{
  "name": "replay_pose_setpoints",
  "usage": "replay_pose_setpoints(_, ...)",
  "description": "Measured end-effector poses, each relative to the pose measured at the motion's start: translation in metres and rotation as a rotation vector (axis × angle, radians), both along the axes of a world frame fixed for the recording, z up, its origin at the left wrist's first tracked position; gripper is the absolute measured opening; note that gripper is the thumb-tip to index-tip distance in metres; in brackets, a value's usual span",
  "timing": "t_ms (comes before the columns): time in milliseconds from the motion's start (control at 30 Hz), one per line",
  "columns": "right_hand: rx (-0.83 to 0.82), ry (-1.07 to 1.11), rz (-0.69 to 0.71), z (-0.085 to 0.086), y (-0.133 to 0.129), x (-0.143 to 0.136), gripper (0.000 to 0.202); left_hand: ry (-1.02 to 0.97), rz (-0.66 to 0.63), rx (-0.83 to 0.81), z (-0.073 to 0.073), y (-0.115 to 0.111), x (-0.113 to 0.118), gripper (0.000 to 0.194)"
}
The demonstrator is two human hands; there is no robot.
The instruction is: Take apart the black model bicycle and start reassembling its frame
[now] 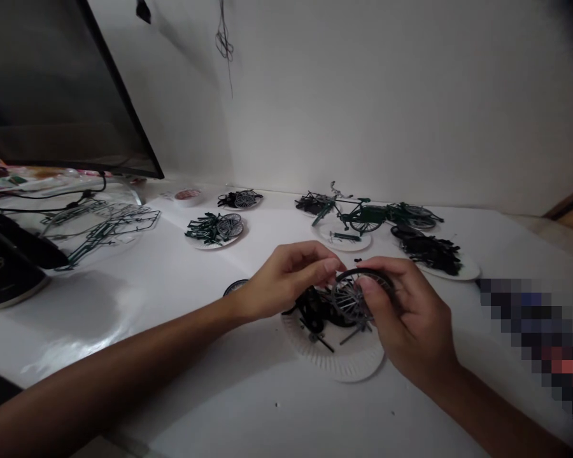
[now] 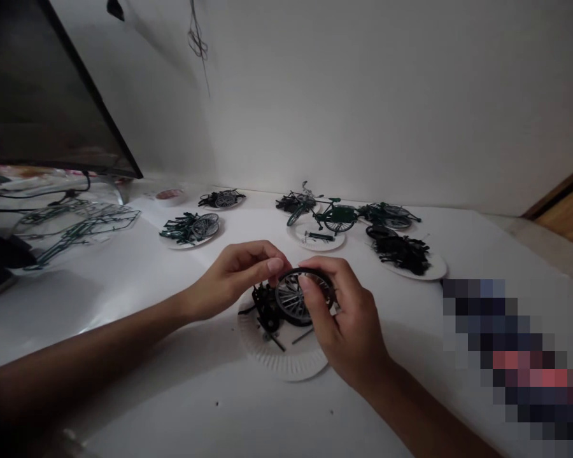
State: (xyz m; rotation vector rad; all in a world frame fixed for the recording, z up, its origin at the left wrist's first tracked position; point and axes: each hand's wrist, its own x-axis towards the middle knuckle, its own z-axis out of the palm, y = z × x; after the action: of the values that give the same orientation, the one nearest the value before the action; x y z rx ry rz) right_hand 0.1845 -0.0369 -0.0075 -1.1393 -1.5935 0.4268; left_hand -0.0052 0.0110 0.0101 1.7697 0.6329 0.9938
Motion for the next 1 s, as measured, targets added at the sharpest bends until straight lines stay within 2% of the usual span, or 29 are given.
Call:
replay_pose_setpoints(100,-0.091,0.168,0.010,-0.003,0.006,0.000,0.016,0.413,0.109,0.533,-0.001,0.017,-0.014,0.019)
replay_pose_setpoints(133,-0.107,0.228,0.017,-0.004,0.009,0.001,0.016,0.539,0.110,0.662,-0.003,0.023,-0.019,0.020)
replay_pose_setpoints(200,-0.117,0.317,0.026,-0.005,0.015,0.003,0.016,0.696,0.089,0.795,-0.007,0.032,-0.025,0.021)
replay_pose_setpoints(267,-0.127,0.371,0.030,-0.006,0.020,0.006,0.017,0.756,0.062,0.814,-0.010,0.037,-0.029,0.022)
replay_pose_setpoints(400,-0.189,0.441,0.032,-0.009,0.025,0.008,0.030,0.753,0.013,0.804,-0.014,0.037,-0.028,0.022)
replay_pose_setpoints(567,-0.171,0.343,-0.002,-0.013,0.028,0.011,0.029,0.754,-0.096,0.909,-0.012,0.029,-0.020,0.037)
replay_pose_setpoints(633,-0.160,0.305,-0.004,-0.014,0.029,0.011,0.026,0.781,-0.123,0.942,-0.010,0.027,-0.018,0.037)
replay_pose_setpoints(800,-0.151,0.202,0.005,-0.015,0.029,0.008,0.020,0.822,-0.078,0.979,-0.007,0.024,-0.017,0.029)
replay_pose_setpoints(1000,-0.180,0.146,0.036,-0.013,0.030,0.006,0.017,0.888,-0.025,0.998,-0.010,0.025,-0.019,0.029)
